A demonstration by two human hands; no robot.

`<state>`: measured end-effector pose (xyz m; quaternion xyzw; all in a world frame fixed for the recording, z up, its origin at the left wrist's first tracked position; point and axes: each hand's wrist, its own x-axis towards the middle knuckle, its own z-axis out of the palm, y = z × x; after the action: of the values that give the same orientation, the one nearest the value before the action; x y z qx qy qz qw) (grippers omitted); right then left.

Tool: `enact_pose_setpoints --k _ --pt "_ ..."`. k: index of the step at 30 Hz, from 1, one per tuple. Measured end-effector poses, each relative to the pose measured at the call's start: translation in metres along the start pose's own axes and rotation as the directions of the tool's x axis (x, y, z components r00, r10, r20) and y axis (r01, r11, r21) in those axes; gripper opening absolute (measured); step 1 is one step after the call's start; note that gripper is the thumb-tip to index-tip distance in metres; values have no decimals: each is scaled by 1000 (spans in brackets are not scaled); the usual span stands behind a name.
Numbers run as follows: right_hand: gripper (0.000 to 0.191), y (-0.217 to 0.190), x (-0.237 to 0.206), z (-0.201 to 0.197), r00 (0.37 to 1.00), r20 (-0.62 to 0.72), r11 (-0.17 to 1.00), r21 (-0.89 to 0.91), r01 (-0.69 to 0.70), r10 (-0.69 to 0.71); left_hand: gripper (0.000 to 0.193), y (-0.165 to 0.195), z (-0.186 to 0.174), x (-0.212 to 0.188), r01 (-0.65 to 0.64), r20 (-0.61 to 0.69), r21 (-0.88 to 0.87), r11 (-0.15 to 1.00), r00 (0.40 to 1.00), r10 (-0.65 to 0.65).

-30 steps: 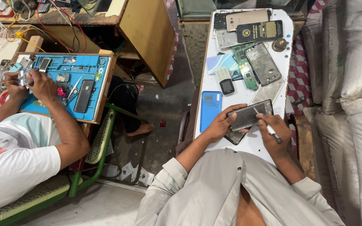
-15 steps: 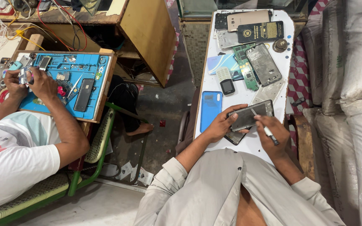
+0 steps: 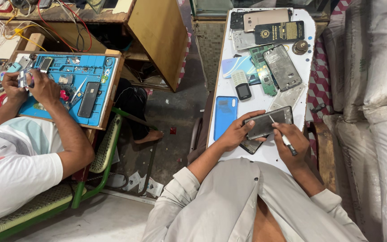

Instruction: The person holds a smartphone with its back cover removed in one hand and uses a screwdriver-like tool to pry and scrape around the edges of the phone body on a cluttered repair table. They reposition the phone and continue prying along its sides throughout the clip.

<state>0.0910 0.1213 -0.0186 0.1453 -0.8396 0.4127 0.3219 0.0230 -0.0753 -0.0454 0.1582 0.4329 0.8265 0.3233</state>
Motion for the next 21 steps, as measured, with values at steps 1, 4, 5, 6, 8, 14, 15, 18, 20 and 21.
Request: enact_pose_setpoints --k 1,4,5,6,8,14,15,18,20,21 --pt "18 0 0 0 1000 12 1000 4 21 -21 59 0 0 0 -1 2 -7 1000 1000 1" --pt "18 1 2 0 1000 -26 1000 14 13 -13 59 1 0 0 -2 6 -20 1000 1000 2" --pt "18 1 2 0 1000 -25 1000 11 -1 1 59 1 0 0 2 5 -19 1000 1000 -2" --pt "18 1 2 0 1000 -25 1000 8 -15 15 59 1 0 0 5 4 -18 1000 1000 -5" --pt "18 0 2 0 1000 -14 1000 4 2 -2 59 1 0 0 -4 15 -22 1000 1000 4" --pt "19 -1 1 0 1000 -14 999 25 -26 27 61 2 0 0 6 10 -16 1000 1000 -6" --pt "19 -1 1 -1 999 -24 999 15 -43 43 61 2 0 0 8 5 -14 1000 1000 -8" --pt "19 -2 2 -1 1000 -5 1000 14 5 -4 61 2 1 -1 9 11 -13 1000 1000 -9" --pt "18 -3 2 -1 1000 7 1000 22 18 -18 61 3 1 -1 4 10 -16 1000 1000 -4" --pt "18 -3 2 -1 1000 4 1000 26 0 0 61 3 1 -1 2 10 -17 1000 1000 -2"
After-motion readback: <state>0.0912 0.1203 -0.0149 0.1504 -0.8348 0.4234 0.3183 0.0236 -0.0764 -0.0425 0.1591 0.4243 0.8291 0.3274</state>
